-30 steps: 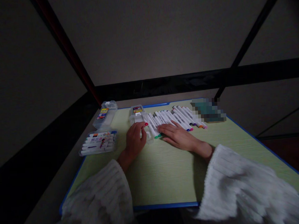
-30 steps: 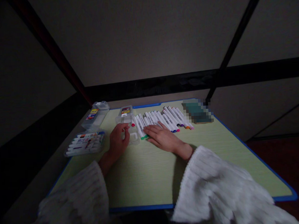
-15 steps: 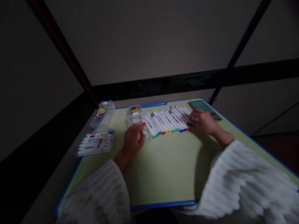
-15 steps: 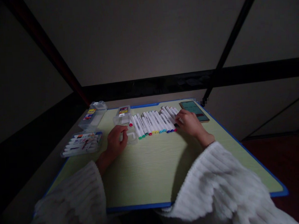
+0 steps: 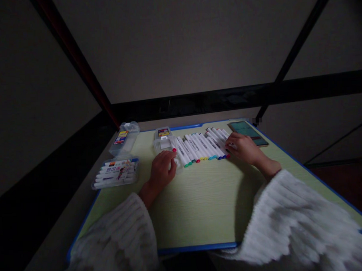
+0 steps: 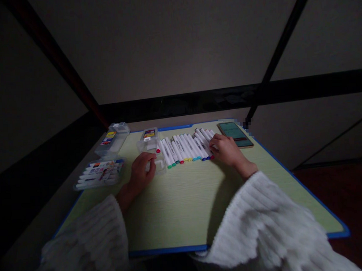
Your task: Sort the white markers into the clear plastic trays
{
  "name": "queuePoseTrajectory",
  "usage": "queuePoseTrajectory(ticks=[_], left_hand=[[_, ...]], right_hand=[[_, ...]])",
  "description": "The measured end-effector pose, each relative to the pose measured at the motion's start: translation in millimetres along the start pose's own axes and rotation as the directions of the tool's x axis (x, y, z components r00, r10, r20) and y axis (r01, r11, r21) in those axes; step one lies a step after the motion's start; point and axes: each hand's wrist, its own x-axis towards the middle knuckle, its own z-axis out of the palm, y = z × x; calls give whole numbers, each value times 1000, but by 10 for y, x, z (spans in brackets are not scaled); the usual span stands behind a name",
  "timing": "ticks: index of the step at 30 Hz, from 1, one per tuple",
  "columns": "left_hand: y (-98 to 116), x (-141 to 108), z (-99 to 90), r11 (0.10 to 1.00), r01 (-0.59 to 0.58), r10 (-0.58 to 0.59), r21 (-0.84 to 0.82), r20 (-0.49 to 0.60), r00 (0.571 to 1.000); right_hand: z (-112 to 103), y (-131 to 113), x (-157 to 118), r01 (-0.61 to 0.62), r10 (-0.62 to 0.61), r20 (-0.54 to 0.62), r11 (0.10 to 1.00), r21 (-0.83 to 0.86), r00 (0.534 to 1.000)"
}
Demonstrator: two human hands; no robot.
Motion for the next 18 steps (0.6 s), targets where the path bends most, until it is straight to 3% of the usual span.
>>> queuePoseTrajectory(ticks=[7,18], left_hand=[[10,4,9,1000,-11,11,13,7,1000],[8,-6,16,1000,4,-5,23,23,1000]], right_hand=[[23,-129,13,-22,22,-27,1000,-16,999],[143,-521,14,96,-92,-107,995,29,990]])
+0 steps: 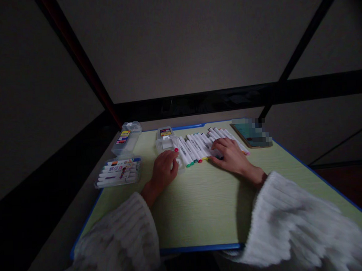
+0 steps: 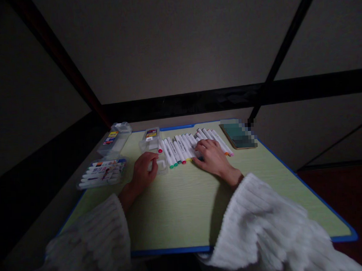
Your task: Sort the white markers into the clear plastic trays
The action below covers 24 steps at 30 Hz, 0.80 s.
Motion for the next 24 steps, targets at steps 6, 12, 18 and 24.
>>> queuePoseTrajectory(ticks=[6,12,18,24], left_hand=[[10,-3,25,1000,-17,17,5,-8,1000],[15,-4,31,1000,-7,7,-13,-2,1000],[18,-10,36,1000,-6,6,-11,13,1000],[14,-12,42,1000,-11,11,6,15,1000]], right_hand=[[103,-156,8,10,-10,1,1000,-27,1000],[143,-172,12,6,-6,-6,1000,0,1000],[129,-195,3,12,-12,2,1000,-1,1000],[131,-207,4,13,-13,18,1000,-2,1000]])
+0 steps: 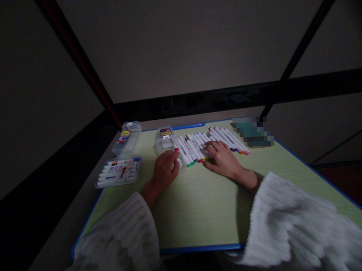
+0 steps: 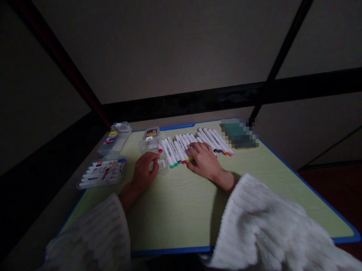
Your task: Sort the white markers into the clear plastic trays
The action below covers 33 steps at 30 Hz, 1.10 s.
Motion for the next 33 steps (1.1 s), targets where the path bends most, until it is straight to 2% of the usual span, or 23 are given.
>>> queuePoseTrajectory(ticks=[22,33], left_hand=[[-2,-5,3,1000,7,-7,-19,19,1000],[-13,-18,9,999,24,-23,-35,43,999]], right_hand=[[68,27,-1,31,-34,28,995,90,999],[47,-34,11,27,-28,10,999,22,1000]])
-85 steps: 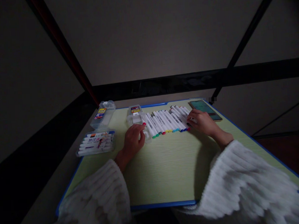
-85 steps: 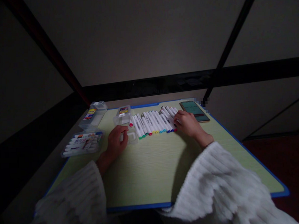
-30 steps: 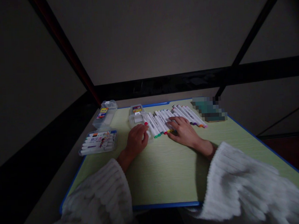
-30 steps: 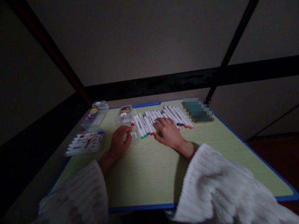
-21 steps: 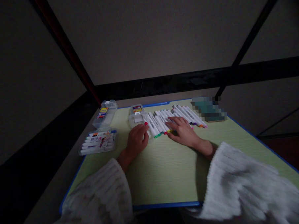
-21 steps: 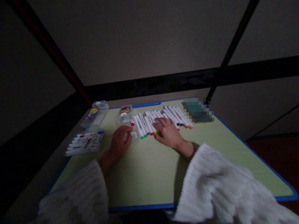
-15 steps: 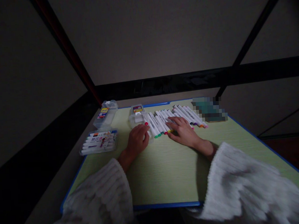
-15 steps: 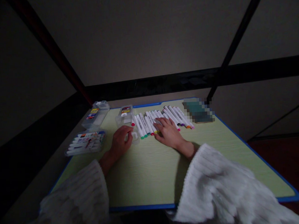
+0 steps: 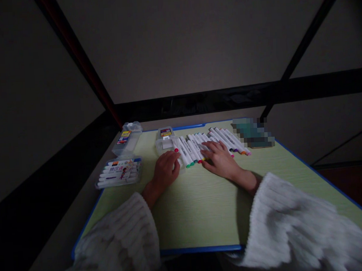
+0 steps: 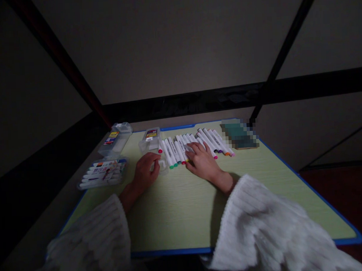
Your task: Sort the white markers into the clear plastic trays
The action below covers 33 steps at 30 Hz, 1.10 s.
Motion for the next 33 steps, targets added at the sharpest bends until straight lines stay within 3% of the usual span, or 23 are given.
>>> queuePoseTrajectory(ticks=[33], left_hand=[[28,31,-15,999,-34,35,37,-21,999]], right_hand=[[-49,-120,11,-45,44,-11,997,-59,999]])
